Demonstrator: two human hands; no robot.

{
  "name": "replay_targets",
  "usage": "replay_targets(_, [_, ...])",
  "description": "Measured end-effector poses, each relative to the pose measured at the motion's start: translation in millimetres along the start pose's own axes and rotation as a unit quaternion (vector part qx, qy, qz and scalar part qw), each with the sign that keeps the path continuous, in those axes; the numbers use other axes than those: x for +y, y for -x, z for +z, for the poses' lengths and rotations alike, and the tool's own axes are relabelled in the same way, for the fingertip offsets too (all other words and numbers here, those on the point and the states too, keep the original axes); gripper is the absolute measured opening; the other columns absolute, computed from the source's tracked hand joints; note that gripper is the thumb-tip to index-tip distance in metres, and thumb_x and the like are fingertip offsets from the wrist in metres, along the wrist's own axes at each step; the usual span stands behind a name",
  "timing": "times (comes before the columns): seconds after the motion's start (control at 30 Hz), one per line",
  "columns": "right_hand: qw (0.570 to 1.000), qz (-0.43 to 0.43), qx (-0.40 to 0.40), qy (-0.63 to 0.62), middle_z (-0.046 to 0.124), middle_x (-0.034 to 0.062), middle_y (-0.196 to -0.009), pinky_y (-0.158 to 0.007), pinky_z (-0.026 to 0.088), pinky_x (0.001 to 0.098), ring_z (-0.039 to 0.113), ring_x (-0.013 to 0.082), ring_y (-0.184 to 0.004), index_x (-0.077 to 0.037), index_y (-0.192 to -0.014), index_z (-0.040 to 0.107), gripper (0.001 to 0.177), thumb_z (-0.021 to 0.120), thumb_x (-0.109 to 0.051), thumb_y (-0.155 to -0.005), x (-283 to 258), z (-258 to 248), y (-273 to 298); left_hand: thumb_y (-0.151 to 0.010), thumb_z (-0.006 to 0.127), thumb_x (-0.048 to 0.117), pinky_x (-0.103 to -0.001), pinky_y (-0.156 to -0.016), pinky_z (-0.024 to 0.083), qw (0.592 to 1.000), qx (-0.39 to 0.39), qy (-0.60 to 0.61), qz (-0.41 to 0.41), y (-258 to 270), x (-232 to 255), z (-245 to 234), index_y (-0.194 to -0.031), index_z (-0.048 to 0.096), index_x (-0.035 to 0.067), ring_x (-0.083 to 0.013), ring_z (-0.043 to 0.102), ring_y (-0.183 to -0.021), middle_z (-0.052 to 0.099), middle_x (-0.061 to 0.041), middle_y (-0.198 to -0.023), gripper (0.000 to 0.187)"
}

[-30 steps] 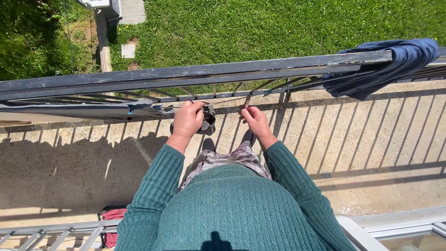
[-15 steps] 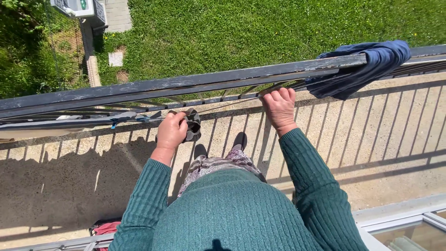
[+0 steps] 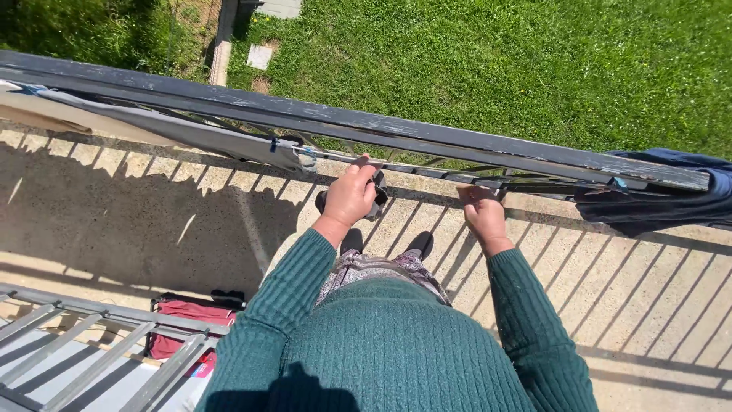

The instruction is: The person takes clothes from a laundry basket and hangs them on a balcony railing using clothespins. The person handles dark-colored garments, unfolds them, and secures them to the railing with blue clothespins.

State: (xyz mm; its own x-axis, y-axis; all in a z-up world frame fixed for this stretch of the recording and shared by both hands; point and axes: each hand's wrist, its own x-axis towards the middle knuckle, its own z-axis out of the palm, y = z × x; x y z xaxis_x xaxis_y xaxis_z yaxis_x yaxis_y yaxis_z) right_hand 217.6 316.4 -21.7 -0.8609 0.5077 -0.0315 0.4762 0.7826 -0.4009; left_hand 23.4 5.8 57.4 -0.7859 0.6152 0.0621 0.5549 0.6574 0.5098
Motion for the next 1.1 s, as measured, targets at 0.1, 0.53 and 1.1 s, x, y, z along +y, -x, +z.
replay_targets(0.1, [0.971,0.057,-0.19,-0.133,0.069,0.0076,-0.128,-0.11,0.046,0.0505,0.061,0.0354,-0.125,-0.031,-0.126,0.068,0.029,0.052,-0.041,-0.104,-105,41,-47,-0.087,0.062,0.023,-0.042,-0.075,0.061,0.999,-0.008,0.039,0.001,25,3,-28,-0.116,0.063,0.025,-0.0329,0.072,-0.09,0.061,-0.007,-0.099,0.029])
replay_targets(0.53, [0.85,0.077,-0.241,-0.461,0.071,0.0085,-0.128,-0.102,0.059,0.0428,0.066,0.0253,-0.119,-0.015,-0.137,0.06,0.053,0.082,-0.034,-0.092,-273,217,-114,-0.089,0.071,0.03,-0.046,-0.086,0.06,0.934,-0.258,0.057,-0.239,114,-51,-143,-0.108,0.076,0.007,-0.0361,0.072,-0.102,0.075,-0.016,-0.098,0.03])
replay_targets(1.1, [0.931,-0.185,-0.306,-0.069,0.071,0.0226,-0.093,-0.083,0.06,0.0528,0.071,0.0429,-0.097,-0.002,-0.11,0.069,0.029,0.065,-0.026,-0.094,-284,39,-29,-0.088,0.067,0.043,-0.052,-0.084,0.057,0.966,-0.167,0.058,-0.191,97,-78,-150,-0.128,0.058,0.031,-0.0395,0.071,-0.098,0.071,-0.012,-0.104,0.043])
